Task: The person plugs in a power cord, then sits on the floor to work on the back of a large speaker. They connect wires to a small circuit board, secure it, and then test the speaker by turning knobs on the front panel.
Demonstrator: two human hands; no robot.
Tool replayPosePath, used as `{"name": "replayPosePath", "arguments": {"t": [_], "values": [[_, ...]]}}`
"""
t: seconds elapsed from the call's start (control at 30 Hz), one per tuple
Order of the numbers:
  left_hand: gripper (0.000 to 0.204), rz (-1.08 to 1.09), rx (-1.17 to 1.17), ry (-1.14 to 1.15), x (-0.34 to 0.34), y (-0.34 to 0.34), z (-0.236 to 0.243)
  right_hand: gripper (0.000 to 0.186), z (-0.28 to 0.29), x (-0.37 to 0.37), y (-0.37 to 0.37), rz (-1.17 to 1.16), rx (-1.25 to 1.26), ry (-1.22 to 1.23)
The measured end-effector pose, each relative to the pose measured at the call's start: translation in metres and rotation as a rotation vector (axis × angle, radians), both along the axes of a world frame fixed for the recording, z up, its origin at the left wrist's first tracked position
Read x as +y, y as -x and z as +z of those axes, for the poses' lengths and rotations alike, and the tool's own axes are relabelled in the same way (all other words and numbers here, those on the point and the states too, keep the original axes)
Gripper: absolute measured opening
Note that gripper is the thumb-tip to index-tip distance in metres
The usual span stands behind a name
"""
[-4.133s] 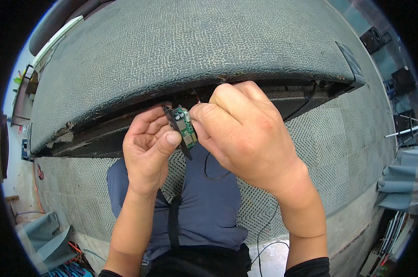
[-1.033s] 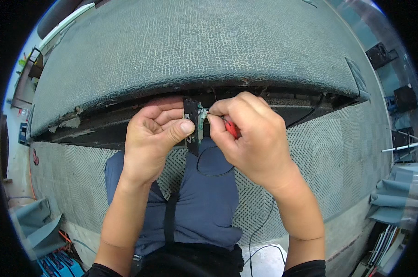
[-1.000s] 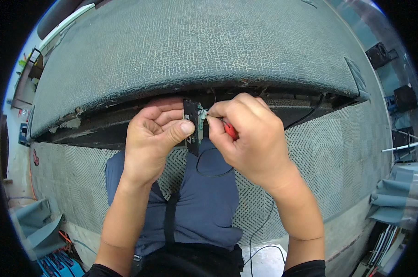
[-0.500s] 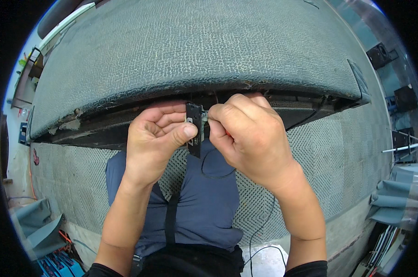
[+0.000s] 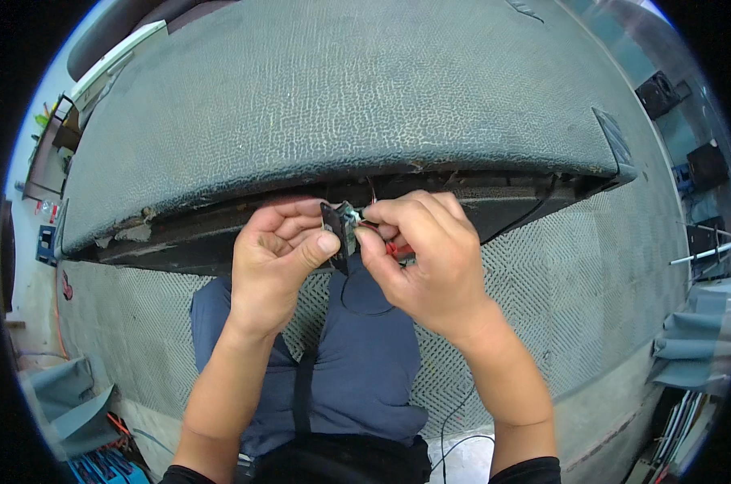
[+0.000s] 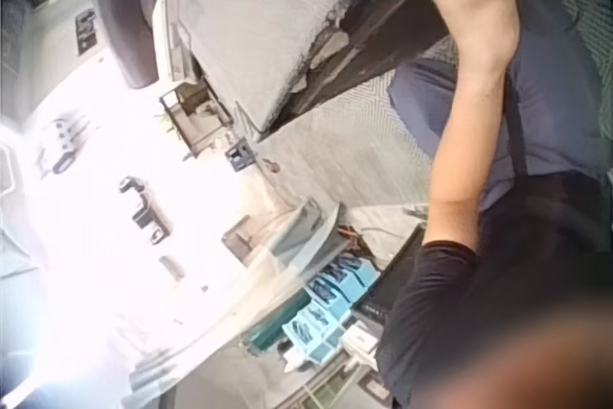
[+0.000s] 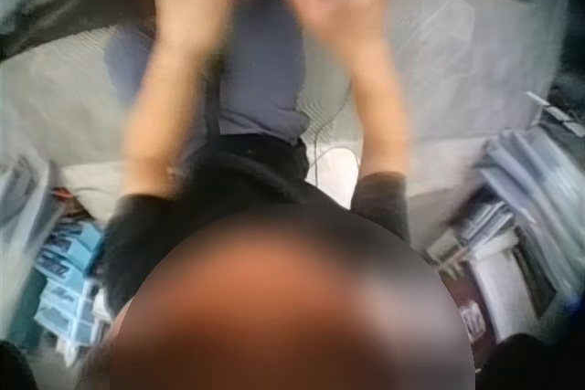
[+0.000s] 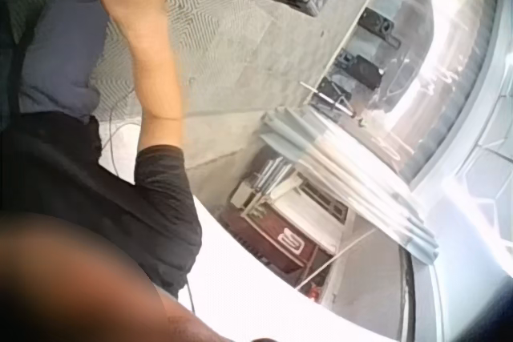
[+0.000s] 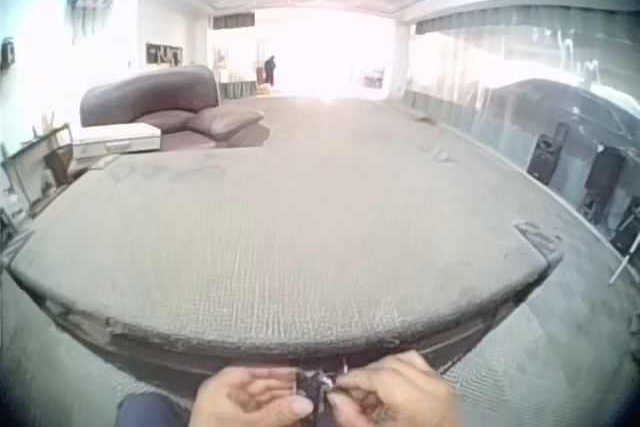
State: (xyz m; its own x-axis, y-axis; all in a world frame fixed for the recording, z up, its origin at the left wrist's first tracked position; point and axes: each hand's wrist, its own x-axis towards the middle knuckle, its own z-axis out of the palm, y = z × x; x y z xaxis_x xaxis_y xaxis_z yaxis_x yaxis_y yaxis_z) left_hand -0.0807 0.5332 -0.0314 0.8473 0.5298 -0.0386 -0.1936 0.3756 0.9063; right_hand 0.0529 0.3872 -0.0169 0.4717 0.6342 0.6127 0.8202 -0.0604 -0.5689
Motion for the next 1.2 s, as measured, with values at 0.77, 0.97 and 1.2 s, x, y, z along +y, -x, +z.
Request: {"name": "replayPosePath", "arguments": {"t": [0.77, 0.97, 1.2], "values": [[0.035, -0.117, -0.302, -0.022, 0.003, -0.002, -0.025, 0.023, -0.01, -0.009, 0.021, -0.038, 0.144, -0.228], [0.035, -0.112, -0.279, 0.067, 0.002, -0.002, -0.025, 0.021, -0.014, -0.008, 0.022, -0.026, 0.27, -0.283], [0.04, -0.153, -0.24, 0.183, 0.008, -0.001, -0.017, 0.016, -0.019, -0.008, 0.028, 0.138, 0.751, -0.383]]}}
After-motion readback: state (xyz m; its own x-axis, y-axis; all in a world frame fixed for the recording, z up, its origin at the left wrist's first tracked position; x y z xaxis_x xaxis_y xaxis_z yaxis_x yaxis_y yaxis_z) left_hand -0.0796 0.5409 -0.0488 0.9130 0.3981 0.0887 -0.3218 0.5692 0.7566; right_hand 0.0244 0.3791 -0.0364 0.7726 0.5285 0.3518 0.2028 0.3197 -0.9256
